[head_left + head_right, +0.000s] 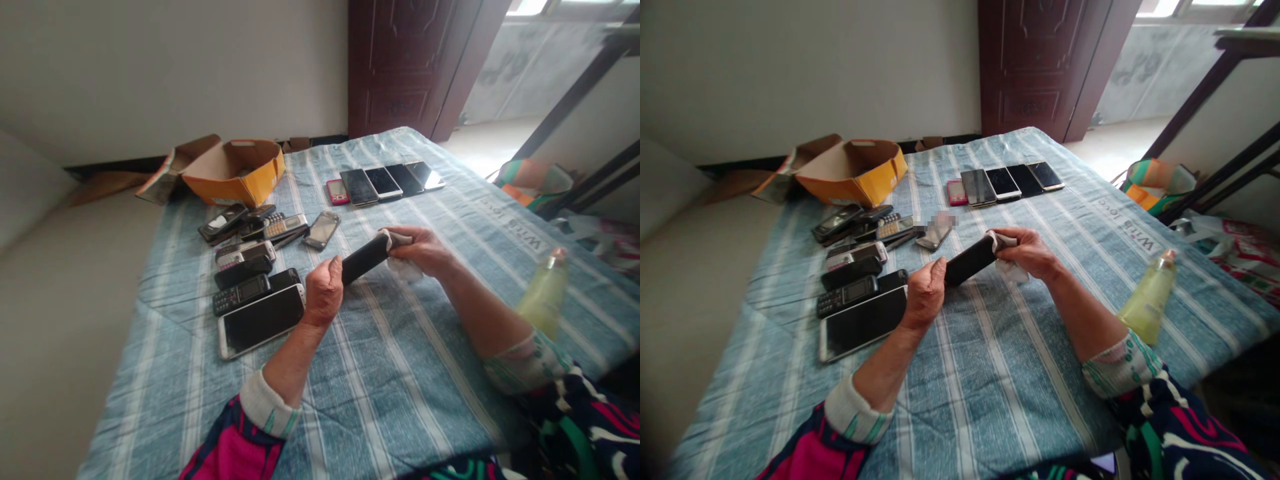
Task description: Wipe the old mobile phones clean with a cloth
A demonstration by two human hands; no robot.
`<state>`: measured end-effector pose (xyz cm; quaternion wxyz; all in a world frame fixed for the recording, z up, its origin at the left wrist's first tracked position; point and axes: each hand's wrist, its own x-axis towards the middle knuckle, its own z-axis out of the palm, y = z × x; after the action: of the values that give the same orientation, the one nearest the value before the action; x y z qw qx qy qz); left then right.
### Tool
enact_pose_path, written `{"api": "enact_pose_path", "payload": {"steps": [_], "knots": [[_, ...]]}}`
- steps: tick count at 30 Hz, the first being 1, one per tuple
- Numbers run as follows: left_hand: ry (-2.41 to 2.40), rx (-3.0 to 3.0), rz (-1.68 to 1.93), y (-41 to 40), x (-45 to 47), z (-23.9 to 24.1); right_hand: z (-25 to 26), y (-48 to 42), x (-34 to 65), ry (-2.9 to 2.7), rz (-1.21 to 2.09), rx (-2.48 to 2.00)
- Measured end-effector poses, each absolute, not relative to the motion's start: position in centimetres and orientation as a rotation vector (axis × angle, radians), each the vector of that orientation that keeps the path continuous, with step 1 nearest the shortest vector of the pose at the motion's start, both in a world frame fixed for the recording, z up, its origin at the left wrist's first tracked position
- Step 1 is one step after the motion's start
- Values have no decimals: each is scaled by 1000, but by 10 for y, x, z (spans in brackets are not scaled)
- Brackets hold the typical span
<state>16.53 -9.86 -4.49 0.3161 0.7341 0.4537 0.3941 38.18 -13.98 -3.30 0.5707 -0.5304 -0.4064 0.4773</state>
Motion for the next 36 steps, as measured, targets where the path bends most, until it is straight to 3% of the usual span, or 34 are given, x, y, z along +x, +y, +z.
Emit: {"api": "enact_pose_path", "payload": {"steps": [21, 36], "knots": [[1156, 2098, 1112, -81, 180, -46, -1, -130, 389, -1344, 748, -1289], [880, 2178, 1296, -82, 197, -1, 23, -118, 357, -1605, 590, -1226]]}}
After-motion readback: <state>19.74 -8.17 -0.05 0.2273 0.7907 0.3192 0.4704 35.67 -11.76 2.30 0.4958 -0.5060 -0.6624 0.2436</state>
